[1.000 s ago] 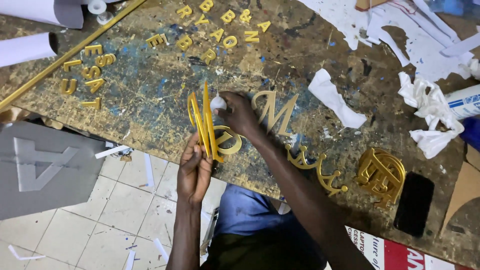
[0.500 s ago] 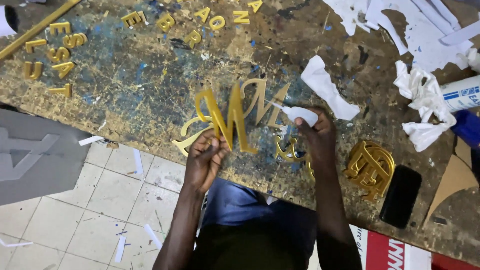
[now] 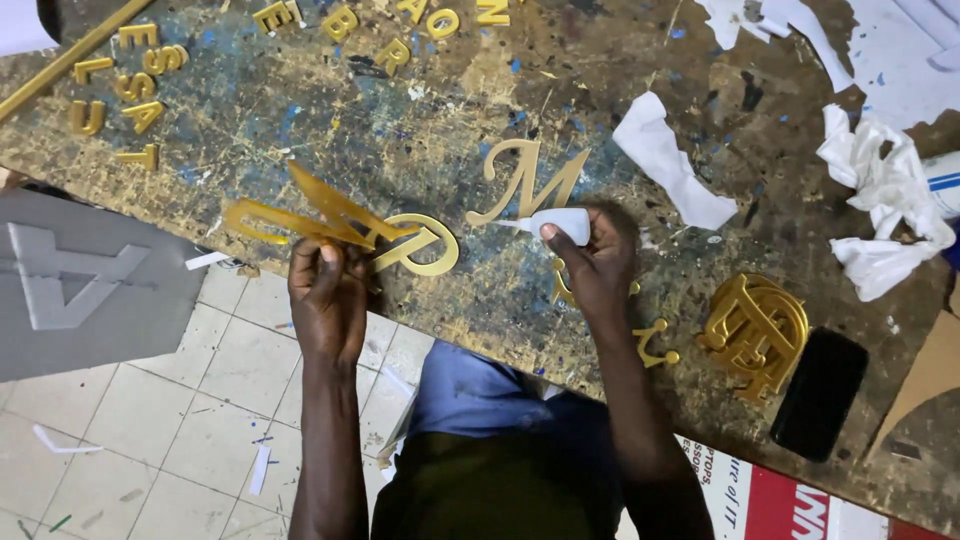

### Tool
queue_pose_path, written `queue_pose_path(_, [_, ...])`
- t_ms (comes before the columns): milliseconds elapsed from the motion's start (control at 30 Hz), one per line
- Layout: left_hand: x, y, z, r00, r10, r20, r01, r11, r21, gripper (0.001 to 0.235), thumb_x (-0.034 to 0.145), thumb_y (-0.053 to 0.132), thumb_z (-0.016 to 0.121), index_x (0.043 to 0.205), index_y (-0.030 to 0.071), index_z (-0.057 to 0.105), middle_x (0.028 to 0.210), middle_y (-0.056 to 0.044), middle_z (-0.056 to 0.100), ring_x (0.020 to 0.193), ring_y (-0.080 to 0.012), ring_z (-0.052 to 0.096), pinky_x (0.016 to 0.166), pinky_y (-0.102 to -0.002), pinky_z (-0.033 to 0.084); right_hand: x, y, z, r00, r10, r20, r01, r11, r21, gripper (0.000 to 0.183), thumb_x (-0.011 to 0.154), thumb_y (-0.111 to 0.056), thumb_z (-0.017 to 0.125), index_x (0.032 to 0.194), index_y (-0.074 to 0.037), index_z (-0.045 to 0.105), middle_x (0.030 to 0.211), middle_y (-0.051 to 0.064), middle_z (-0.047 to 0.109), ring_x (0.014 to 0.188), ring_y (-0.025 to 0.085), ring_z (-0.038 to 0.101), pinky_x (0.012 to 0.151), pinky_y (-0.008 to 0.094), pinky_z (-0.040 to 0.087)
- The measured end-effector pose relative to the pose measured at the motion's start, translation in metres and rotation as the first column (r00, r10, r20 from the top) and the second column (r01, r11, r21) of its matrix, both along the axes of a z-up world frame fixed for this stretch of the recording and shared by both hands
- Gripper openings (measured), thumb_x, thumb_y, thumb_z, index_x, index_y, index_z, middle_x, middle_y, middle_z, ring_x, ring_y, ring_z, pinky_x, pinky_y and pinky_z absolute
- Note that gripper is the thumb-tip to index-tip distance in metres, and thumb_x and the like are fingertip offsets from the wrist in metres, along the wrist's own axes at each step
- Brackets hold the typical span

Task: Applying adhesive to the back of decorative gold letters and carefully pressing them onto a sign base for assembly.

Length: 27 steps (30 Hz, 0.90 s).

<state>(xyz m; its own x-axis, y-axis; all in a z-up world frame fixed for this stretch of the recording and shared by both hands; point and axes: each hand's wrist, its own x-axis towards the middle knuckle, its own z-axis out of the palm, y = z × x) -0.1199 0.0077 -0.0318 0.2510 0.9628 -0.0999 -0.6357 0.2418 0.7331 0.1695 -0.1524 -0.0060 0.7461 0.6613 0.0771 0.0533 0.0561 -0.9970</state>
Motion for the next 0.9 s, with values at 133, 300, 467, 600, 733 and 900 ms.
queue_pose_path(133, [-0.005,-0.004,-0.015,0.995,0.075,-0.059,-0.069,0.994,0.086,0.010,0.112,0.014,0.074,0.120,0.011,0.069,0.094,-0.006,0.064,0.090,-0.0188,0.066,0.100,-0.034,0.057,-0.003,-0.001,-0.012,0.999,0.003,0.033,-0.002,1.000,-0.031,0.030,0.098,-0.021,0.098,0.117,-0.004,0.081,0.098,0.013,0.081,0.096,0.017,0.078,0.084,0.036,0.064])
queue_pose_path(300, [-0.013,0.004,-0.046,0.984,0.153,-0.088,-0.143,0.984,0.109,0.007,0.114,0.010,0.072,0.118,0.005,0.069,0.090,-0.006,0.067,0.089,-0.0165,0.068,0.104,-0.036,0.058,-0.003,0.003,-0.003,0.998,-0.002,0.059,0.004,0.999,-0.045,0.032,0.098,-0.024,0.097,0.118,-0.004,0.082,0.100,0.014,0.082,0.100,0.018,0.079,0.087,0.039,0.066])
queue_pose_path(467, [-0.012,0.008,-0.030,0.982,0.156,-0.105,-0.146,0.985,0.090,0.010,0.113,0.008,0.074,0.121,0.002,0.070,0.084,-0.005,0.063,0.078,-0.0116,0.058,0.094,-0.031,0.054,-0.005,0.008,-0.005,0.998,-0.012,0.067,0.017,0.997,-0.071,0.033,0.097,-0.024,0.098,0.118,-0.004,0.082,0.098,0.014,0.082,0.095,0.020,0.079,0.077,0.040,0.067])
queue_pose_path(600, [-0.013,0.009,-0.036,0.976,0.168,-0.137,-0.154,0.982,0.108,0.016,0.111,0.008,0.076,0.126,0.002,0.071,0.086,-0.005,0.065,0.077,-0.0102,0.059,0.090,-0.029,0.054,-0.013,0.007,0.001,0.998,-0.040,0.051,0.045,0.993,-0.110,0.035,0.095,-0.027,0.099,0.116,-0.005,0.081,0.096,0.009,0.081,0.091,0.015,0.076,0.073,0.035,0.066])
queue_pose_path(733, [-0.010,0.003,-0.032,0.971,0.150,-0.185,-0.129,0.985,0.117,0.026,0.113,0.007,0.073,0.136,-0.002,0.070,0.091,-0.006,0.068,0.081,-0.0092,0.063,0.088,-0.029,0.054,-0.010,0.006,-0.006,0.996,-0.033,0.081,0.043,0.990,-0.131,0.031,0.097,-0.025,0.097,0.116,-0.005,0.082,0.095,0.011,0.081,0.090,0.017,0.076,0.071,0.038,0.066])
queue_pose_path(900, [-0.010,-0.003,-0.049,0.956,0.125,-0.264,-0.101,0.990,0.102,0.028,0.113,0.006,0.070,0.140,-0.004,0.071,0.098,-0.010,0.073,0.087,-0.0138,0.072,0.088,-0.032,0.061,-0.008,0.005,-0.008,0.994,0.009,0.112,-0.002,0.998,-0.064,0.029,0.101,-0.022,0.095,0.118,-0.004,0.082,0.097,0.016,0.080,0.094,0.024,0.080,0.076,0.042,0.066])
